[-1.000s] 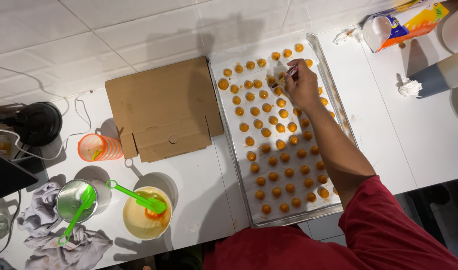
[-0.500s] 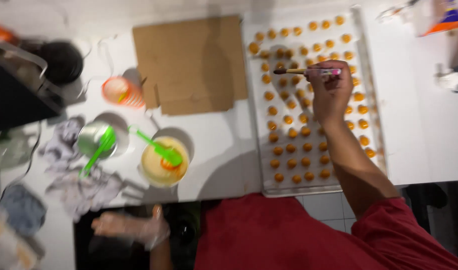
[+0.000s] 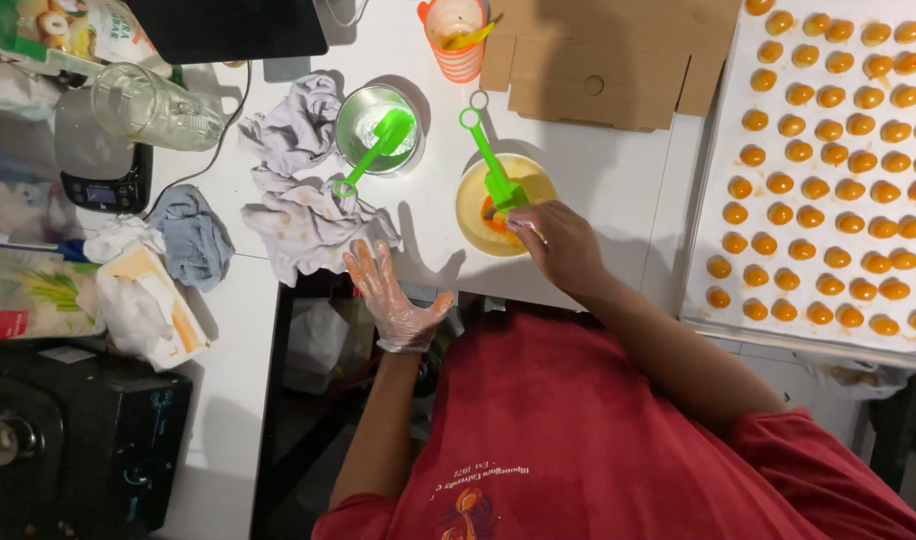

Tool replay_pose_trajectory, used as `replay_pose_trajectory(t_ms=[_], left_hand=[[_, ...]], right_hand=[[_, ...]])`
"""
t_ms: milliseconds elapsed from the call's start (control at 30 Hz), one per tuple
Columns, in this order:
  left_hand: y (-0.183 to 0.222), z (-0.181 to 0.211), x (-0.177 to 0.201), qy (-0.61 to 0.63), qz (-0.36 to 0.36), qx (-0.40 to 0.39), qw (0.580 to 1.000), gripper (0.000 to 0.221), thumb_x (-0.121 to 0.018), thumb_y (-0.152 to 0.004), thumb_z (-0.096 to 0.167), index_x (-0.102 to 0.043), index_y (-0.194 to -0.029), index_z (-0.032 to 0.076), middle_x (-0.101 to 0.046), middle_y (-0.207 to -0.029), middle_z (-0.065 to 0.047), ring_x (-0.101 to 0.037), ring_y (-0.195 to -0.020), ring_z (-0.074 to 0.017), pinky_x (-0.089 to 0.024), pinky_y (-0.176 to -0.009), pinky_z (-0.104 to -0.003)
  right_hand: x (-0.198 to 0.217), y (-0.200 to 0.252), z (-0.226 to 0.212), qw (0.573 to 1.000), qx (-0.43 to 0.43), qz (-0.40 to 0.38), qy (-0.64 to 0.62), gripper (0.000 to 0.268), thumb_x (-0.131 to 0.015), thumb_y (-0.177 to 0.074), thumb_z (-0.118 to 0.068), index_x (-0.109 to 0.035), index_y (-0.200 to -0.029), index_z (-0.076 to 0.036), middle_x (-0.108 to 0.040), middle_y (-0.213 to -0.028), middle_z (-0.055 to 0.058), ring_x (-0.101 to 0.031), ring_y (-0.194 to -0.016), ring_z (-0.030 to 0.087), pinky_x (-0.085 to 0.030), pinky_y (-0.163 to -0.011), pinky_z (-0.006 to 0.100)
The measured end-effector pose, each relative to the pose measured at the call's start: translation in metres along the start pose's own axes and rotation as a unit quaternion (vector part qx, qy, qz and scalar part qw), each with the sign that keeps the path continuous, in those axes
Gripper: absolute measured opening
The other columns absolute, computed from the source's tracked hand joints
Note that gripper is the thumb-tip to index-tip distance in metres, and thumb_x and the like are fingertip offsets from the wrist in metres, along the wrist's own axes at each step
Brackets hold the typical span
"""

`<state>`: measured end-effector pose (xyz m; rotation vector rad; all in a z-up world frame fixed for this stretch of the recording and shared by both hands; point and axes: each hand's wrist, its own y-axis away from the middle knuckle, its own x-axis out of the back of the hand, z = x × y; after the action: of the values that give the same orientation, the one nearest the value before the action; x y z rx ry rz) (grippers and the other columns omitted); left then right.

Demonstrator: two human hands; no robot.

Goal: Brushing egg wash onto small round pastries on a baking tray using a pastry brush

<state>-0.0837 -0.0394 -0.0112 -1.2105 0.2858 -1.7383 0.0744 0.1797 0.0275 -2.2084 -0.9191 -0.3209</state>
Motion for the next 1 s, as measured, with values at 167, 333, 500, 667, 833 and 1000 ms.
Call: replay_pose_trajectory(t_ms=[167,333,500,667,833,1000], left_hand=[[-0.017,0.001,0.021,0.014,0.011,-0.012,1.0,0.115,-0.033,-0.088,0.09,-0.047,-0.148,-0.006,-0.046,-0.146,-0.038,-0.035,-0.14,-0.0609,-0.034,-0.11,-0.07],[-0.015,-0.025,0.019,0.075,-0.071,-0.071,0.992,0.119,-0.041,-0.082,0.094,-0.046,-0.146,-0.006,-0.041,-0.148,-0.039,-0.032,-0.139,-0.0647,-0.034,-0.107,-0.072],[-0.022,-0.03,0.007,0.106,-0.094,-0.127,0.982,0.126,-0.045,-0.074,0.098,-0.047,-0.147,-0.004,-0.044,-0.147,-0.039,-0.035,-0.137,-0.0654,-0.037,-0.106,-0.072],[-0.035,-0.028,0.0,0.129,-0.128,-0.151,0.972,0.12,-0.034,-0.077,0.097,-0.039,-0.15,0.002,-0.044,-0.145,-0.041,-0.044,-0.133,-0.0609,-0.036,-0.107,-0.077],[-0.038,-0.027,-0.01,0.124,-0.135,-0.152,0.971,0.106,-0.038,-0.086,0.086,-0.039,-0.151,0.002,-0.041,-0.151,-0.036,-0.037,-0.141,-0.0597,-0.033,-0.113,-0.077],[-0.034,-0.036,-0.014,0.13,-0.134,-0.168,0.968,0.095,-0.05,-0.092,0.072,-0.033,-0.155,0.003,-0.036,-0.158,-0.033,-0.03,-0.148,-0.0598,-0.026,-0.121,-0.076]], right_hand=[[-0.009,0.0,-0.007,0.986,-0.059,-0.051,0.147,0.008,-0.075,-0.095,-0.006,-0.069,-0.101,-0.006,-0.071,-0.076,0.011,-0.07,-0.076,0.03,-0.059,-0.072,0.038],[-0.004,0.009,-0.018,0.973,-0.117,-0.044,0.194,0.014,-0.076,-0.092,-0.007,-0.067,-0.102,-0.009,-0.073,-0.084,0.012,-0.068,-0.087,0.032,-0.057,-0.077,0.041],[-0.012,0.012,-0.034,0.97,-0.145,-0.007,0.197,0.011,-0.075,-0.09,-0.009,-0.067,-0.097,-0.007,-0.074,-0.081,0.013,-0.068,-0.086,0.032,-0.057,-0.077,0.042],[-0.021,0.012,-0.042,0.96,-0.197,0.019,0.198,0.009,-0.075,-0.091,-0.011,-0.066,-0.094,-0.01,-0.073,-0.079,0.01,-0.067,-0.083,0.029,-0.057,-0.076,0.038],[-0.016,0.016,-0.042,0.963,-0.22,0.034,0.149,0.007,-0.066,-0.099,-0.019,-0.066,-0.101,-0.012,-0.073,-0.089,0.007,-0.065,-0.086,0.027,-0.055,-0.077,0.037],[0.004,0.021,-0.045,0.958,-0.281,0.02,0.052,0.007,-0.062,-0.103,-0.022,-0.064,-0.101,-0.016,-0.072,-0.098,-0.002,-0.063,-0.085,0.019,-0.051,-0.081,0.034]])
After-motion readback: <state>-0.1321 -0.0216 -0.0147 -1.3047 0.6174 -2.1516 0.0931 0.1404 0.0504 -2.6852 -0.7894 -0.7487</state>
